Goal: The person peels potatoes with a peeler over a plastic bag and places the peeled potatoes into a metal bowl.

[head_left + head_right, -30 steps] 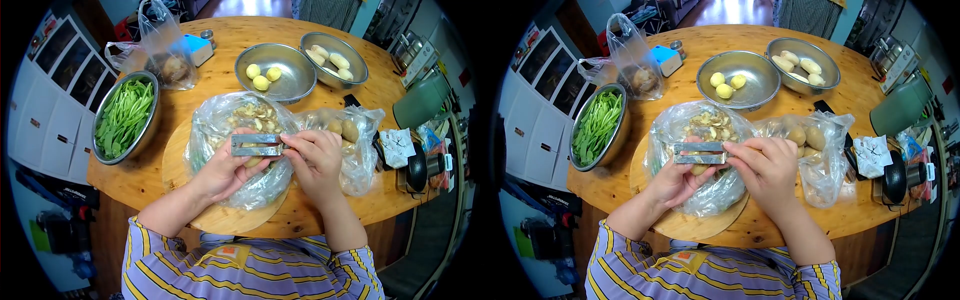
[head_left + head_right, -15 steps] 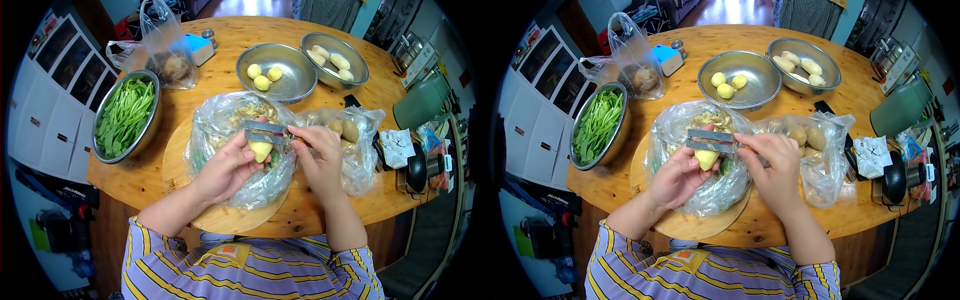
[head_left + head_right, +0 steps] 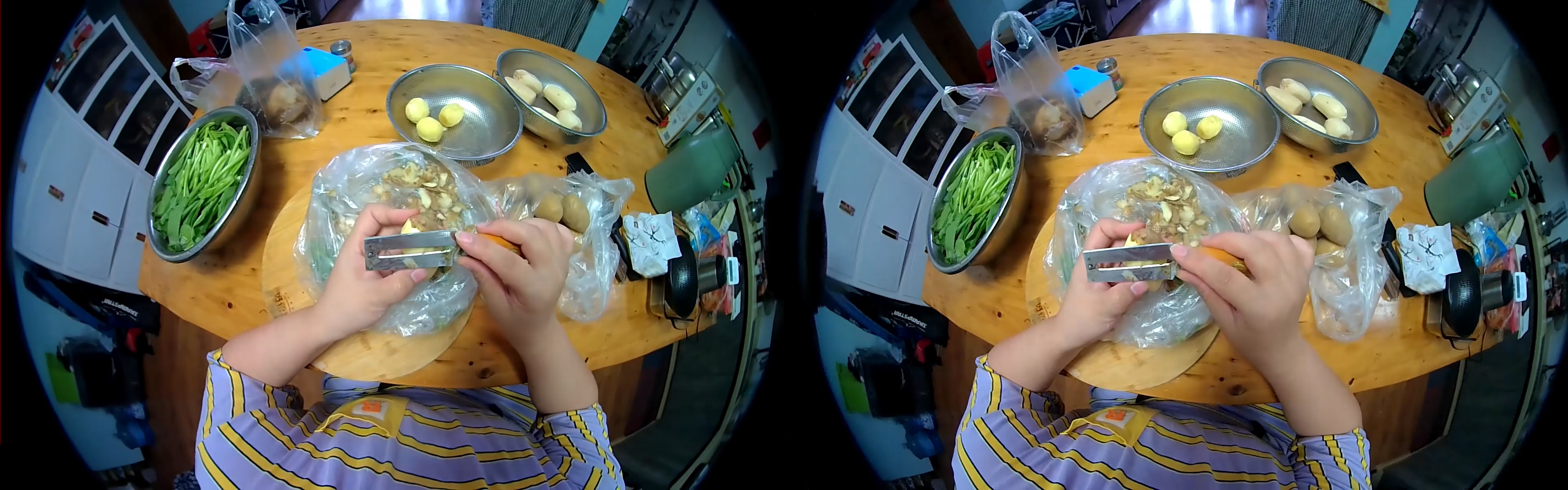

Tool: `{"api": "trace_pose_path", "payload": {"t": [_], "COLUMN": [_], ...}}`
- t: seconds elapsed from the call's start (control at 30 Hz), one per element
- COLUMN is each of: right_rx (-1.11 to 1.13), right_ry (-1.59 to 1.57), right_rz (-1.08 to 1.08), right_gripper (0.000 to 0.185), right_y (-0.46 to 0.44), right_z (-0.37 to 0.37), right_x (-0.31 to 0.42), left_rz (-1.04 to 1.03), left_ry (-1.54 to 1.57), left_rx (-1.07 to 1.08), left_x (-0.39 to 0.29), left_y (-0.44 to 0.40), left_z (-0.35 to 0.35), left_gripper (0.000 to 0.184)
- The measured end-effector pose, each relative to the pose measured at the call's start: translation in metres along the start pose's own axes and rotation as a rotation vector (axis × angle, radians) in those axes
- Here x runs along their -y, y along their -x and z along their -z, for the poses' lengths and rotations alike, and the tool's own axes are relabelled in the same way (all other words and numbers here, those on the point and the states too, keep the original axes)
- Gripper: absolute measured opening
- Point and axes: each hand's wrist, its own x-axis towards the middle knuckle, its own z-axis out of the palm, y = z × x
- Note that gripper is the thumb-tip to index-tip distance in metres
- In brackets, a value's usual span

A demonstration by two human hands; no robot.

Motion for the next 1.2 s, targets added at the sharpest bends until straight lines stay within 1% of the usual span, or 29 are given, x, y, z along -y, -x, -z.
{"api": "trace_pose_path", "payload": {"t": [0.2, 0.27, 0.3, 0.4, 0.5, 0.6, 0.67, 0.9, 1.0, 1.1, 1.2], "right_rx": [0.029, 0.035, 0.032, 0.049, 0.045, 0.059, 0.071, 0.059, 0.057, 0.059, 0.092], "right_ry": [-0.069, -0.086, -0.089, -0.117, -0.116, -0.107, -0.108, -0.154, -0.173, -0.146, -0.191], "right_rz": [-0.09, -0.094, -0.074, -0.035, -0.025, -0.011, -0.007, -0.034, -0.046, -0.071, -0.16], "right_gripper": [0.03, 0.03, 0.03, 0.03, 0.03, 0.03, 0.03, 0.031, 0.03, 0.028, 0.026], "right_y": [0.001, 0.001, -0.001, -0.004, -0.002, -0.003, -0.003, -0.002, -0.001, -0.002, 0.002], "right_z": [0.0, 0.001, 0.001, 0.001, 0.001, 0.003, 0.004, 0.002, 0.001, 0.002, 0.001], "right_x": [-0.013, -0.015, -0.013, -0.003, -0.001, -0.001, 0.001, -0.003, -0.006, -0.01, -0.027], "left_rz": [0.073, 0.064, 0.058, 0.011, 0.008, 0.005, 0.013, 0.032, 0.147, 0.075, 0.144], "left_ry": [0.221, 0.217, 0.215, -0.067, -0.039, -0.073, -0.027, -0.003, -0.067, 0.002, 0.243], "left_rx": [-0.025, -0.022, -0.022, -0.023, -0.004, 0.009, 0.023, 0.034, 0.012, 0.088, 0.106], "left_x": [-0.009, -0.007, -0.006, -0.007, -0.007, -0.007, -0.007, -0.006, -0.012, -0.006, -0.015], "left_y": [0.002, 0.003, 0.003, 0.005, 0.005, 0.004, 0.003, 0.004, 0.003, 0.0, 0.003], "left_z": [-0.012, -0.012, -0.011, -0.004, -0.004, -0.005, -0.006, -0.003, -0.004, 0.003, -0.014], "left_gripper": [0.058, 0.057, 0.056, 0.055, 0.055, 0.055, 0.055, 0.056, 0.064, 0.059, 0.055]}}
